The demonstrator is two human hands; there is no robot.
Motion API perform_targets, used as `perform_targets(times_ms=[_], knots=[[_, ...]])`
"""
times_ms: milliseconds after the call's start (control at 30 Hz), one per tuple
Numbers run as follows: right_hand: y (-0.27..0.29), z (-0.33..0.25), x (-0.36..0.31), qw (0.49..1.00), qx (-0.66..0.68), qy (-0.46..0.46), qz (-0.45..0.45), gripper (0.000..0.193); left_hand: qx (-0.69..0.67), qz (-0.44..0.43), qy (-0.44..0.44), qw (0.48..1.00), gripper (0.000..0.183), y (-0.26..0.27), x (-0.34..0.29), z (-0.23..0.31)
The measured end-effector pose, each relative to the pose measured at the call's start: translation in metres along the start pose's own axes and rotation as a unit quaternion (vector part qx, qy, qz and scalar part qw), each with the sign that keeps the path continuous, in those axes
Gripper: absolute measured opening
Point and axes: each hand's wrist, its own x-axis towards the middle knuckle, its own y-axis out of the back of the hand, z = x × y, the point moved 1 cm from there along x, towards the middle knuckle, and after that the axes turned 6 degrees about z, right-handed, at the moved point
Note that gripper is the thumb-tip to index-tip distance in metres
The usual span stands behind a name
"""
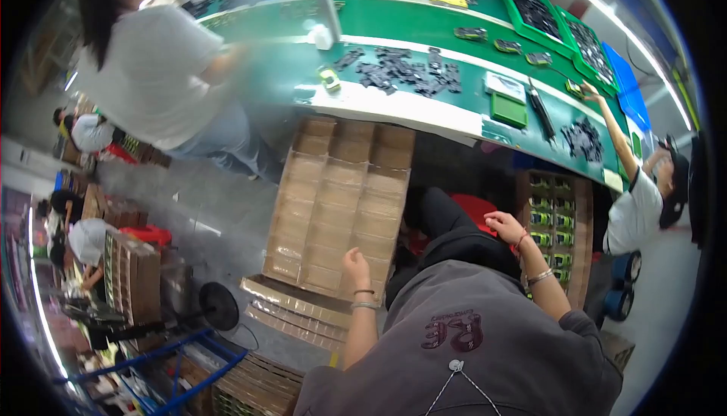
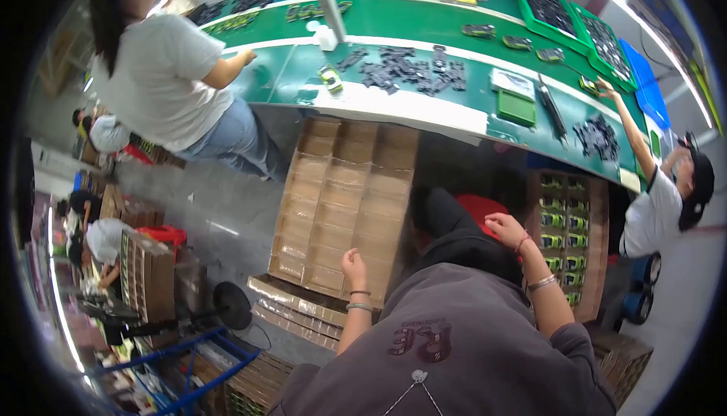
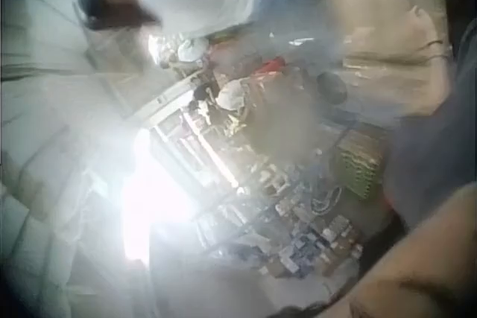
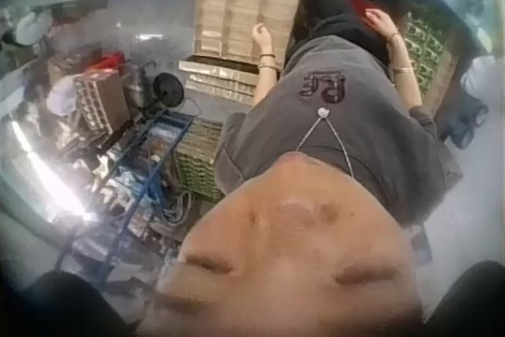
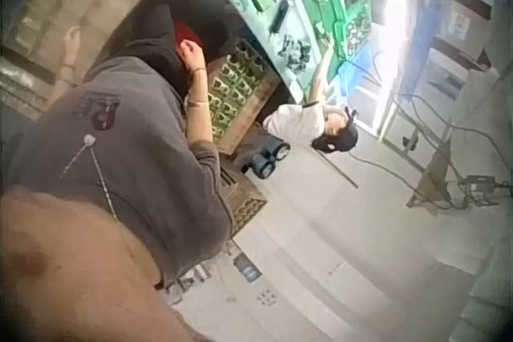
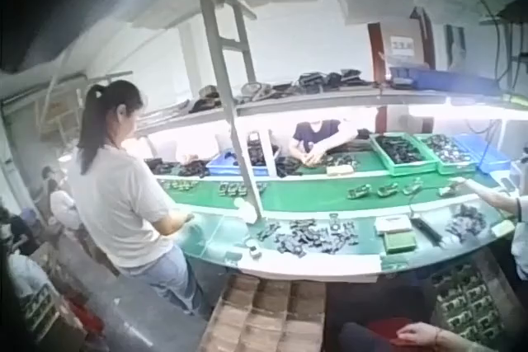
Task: The person assembles toy cars on a conveyor line by picking up car bodies, driving screws into their undersides using an electric screwdriver, and placing the finished cars into a partitioned tray.
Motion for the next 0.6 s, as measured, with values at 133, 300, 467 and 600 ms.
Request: perform_targets(times_ms=[133,300,467,600], knots=[[-0.024,-0.031,0.006,1.0,0.017,0.014,0.018,0.031,-0.118,-0.023,-0.041,0.992,0.017,0.021,0.05,-0.009],[0.046,0.005,0.03,0.995,0.049,-0.026,0.078,0.036,-0.154,-0.149,0.12,0.969,0.014,-0.013,0.016,0.02],[0.11,0.028,0.086,0.961,0.038,-0.008,0.274,0.051,-0.058,-0.272,0.154,0.948,0.015,-0.043,-0.003,0.069],[0.178,0.027,0.143,0.913,-0.013,-0.02,0.408,0.054,-0.028,-0.291,0.14,0.946,0.015,-0.091,-0.01,0.097]])
